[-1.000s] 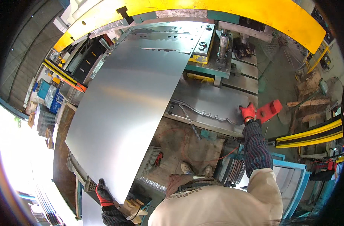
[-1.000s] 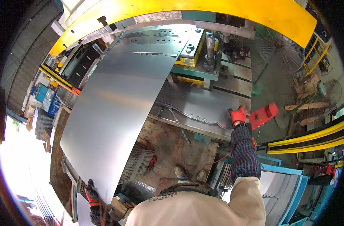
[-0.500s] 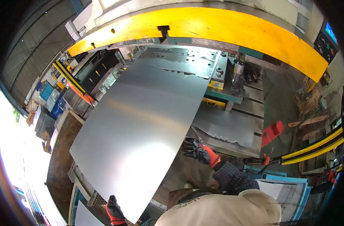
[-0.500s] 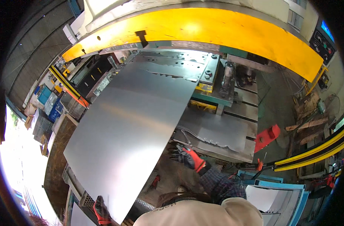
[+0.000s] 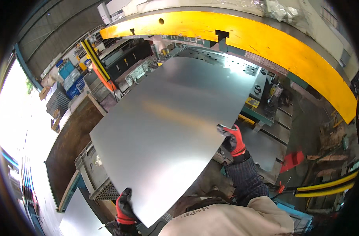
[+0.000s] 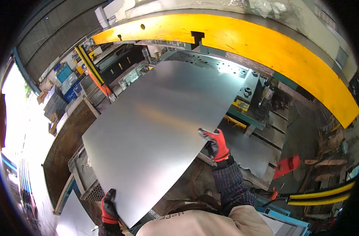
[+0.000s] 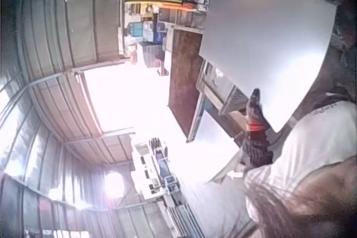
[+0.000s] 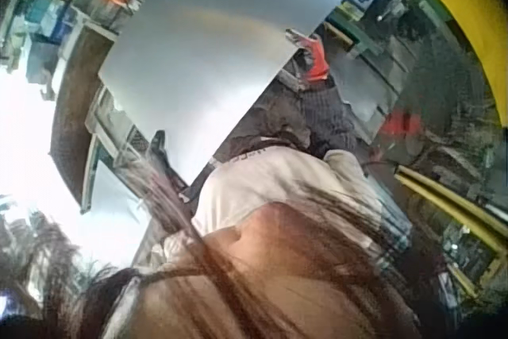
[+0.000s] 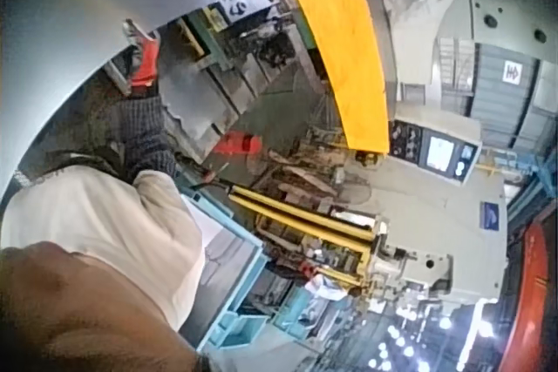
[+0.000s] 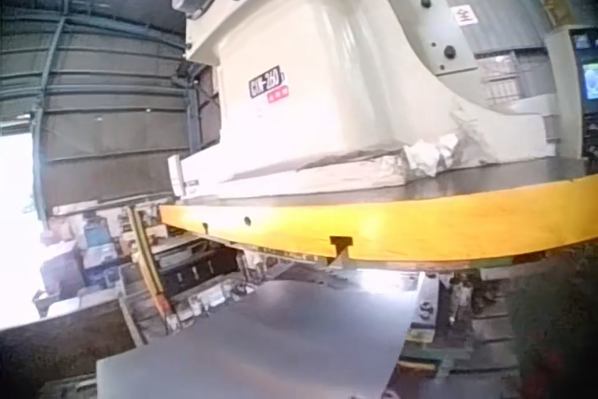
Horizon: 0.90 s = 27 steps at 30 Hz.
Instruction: Operating an industrial press machine to stamp and shape sheet metal parts.
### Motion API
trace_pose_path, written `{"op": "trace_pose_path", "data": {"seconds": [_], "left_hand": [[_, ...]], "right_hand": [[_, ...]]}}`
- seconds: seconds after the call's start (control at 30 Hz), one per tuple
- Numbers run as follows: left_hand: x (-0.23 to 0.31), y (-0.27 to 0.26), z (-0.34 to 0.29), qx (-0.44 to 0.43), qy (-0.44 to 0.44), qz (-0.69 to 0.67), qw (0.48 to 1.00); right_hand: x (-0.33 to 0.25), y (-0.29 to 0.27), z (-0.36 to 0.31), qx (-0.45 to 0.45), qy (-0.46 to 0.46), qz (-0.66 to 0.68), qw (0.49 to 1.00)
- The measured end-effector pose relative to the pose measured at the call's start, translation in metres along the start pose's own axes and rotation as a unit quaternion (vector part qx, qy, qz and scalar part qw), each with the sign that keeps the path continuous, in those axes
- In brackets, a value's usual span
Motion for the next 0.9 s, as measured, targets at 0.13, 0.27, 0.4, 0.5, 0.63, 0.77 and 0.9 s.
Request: {"op": "trace_pose_path", "data": {"seconds": [0.13, 0.27, 0.4, 0.5, 0.63, 0.77, 0.9], "left_hand": [[-0.042, 0.038, 0.027, 0.096, -0.031, 0.048, 0.994], [-0.074, 0.056, 0.059, 0.035, 0.043, 0.018, 0.998], [-0.091, 0.092, 0.077, 0.084, 0.041, 0.11, 0.989], [-0.124, 0.102, 0.091, 0.118, -0.018, 0.122, 0.985], [-0.151, 0.127, 0.086, 0.138, -0.112, 0.061, 0.982], [-0.147, 0.114, 0.098, 0.088, 0.102, 0.079, 0.988], [-0.123, 0.102, 0.107, -0.029, 0.199, 0.111, 0.973]], "right_hand": [[0.077, -0.038, 0.001, 0.046, 0.132, 0.344, 0.929], [0.109, -0.059, 0.023, 0.12, 0.219, 0.433, 0.866], [0.126, -0.068, 0.012, 0.177, 0.109, 0.386, 0.899], [0.14, -0.059, -0.001, 0.232, 0.225, 0.361, 0.875], [0.096, -0.063, 0.023, 0.292, 0.158, 0.217, 0.918], [0.109, -0.069, 0.026, 0.304, 0.203, 0.262, 0.893], [0.098, -0.061, 0.024, 0.332, 0.194, 0.202, 0.901]]}}
Point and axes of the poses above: each hand's wrist, its own z-axis towards the middle knuckle, its own y-axis out of the palm, x = y × z, the point moved 5 cm from there along z, towards the middle knuckle, and after that the axes turned 2 degrees about x, right-handed, at the moved point
